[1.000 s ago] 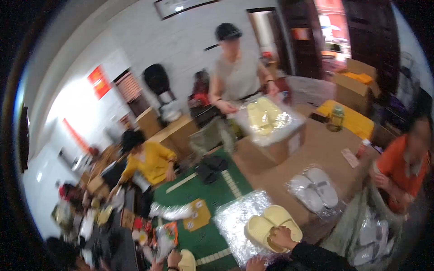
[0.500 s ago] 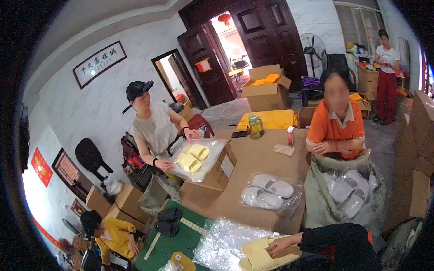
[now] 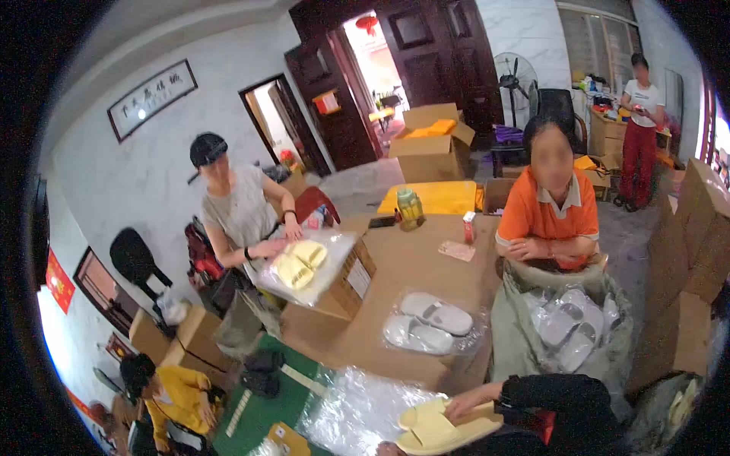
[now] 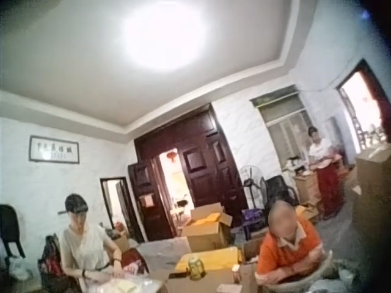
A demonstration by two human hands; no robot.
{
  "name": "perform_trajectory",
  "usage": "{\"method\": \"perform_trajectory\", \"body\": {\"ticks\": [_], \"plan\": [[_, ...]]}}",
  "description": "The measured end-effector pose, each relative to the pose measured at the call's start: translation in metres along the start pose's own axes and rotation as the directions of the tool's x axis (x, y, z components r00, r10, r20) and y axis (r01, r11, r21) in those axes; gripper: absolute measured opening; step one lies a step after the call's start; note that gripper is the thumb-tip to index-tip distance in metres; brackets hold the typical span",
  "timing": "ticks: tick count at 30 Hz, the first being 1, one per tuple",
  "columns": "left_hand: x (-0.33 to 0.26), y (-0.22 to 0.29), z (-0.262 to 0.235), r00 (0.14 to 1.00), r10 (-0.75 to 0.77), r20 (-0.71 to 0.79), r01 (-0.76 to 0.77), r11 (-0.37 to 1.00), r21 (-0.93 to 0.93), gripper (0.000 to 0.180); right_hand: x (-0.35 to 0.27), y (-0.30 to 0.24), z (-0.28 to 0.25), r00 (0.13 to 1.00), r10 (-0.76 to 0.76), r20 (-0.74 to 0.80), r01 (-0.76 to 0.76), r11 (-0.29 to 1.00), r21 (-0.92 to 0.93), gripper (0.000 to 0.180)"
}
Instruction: Packing slippers into plastic bags and bubble wrap for shipping.
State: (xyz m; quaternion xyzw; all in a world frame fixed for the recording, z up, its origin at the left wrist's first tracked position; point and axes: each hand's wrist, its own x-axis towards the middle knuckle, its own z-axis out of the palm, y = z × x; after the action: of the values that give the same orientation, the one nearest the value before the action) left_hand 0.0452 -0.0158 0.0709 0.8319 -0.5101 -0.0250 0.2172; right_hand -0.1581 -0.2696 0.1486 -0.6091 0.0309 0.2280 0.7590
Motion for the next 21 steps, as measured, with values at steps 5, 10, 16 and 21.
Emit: {"method": "perform_trajectory", "body": {"ticks": [5,10,16,21], "plan": [[0.008,0.006,0.011,0.982,0.097,0.16,-0.101,0.995,0.022,0.009,-0.031,0.024,-0.029,0.99,-0.08,-0.117,0.093,0.99,0.108,0.041],[0.003,0.006,0.023,0.992,-0.072,0.105,0.07,0.997,0.026,0.034,-0.035,-0.006,-0.045,0.975,0.119,-0.189,-0.135,0.988,-0.072,0.031],[0.011,0.029,0.03,0.961,-0.224,0.164,0.186,0.958,0.218,0.048,-0.035,0.024,-0.041,0.951,0.291,-0.109,-0.284,0.956,0.075,0.032],[0.01,0.027,0.038,0.963,-0.238,0.128,0.195,0.939,0.282,0.04,-0.03,0.025,-0.028,0.966,0.235,-0.109,-0.227,0.971,0.082,0.025]]}}
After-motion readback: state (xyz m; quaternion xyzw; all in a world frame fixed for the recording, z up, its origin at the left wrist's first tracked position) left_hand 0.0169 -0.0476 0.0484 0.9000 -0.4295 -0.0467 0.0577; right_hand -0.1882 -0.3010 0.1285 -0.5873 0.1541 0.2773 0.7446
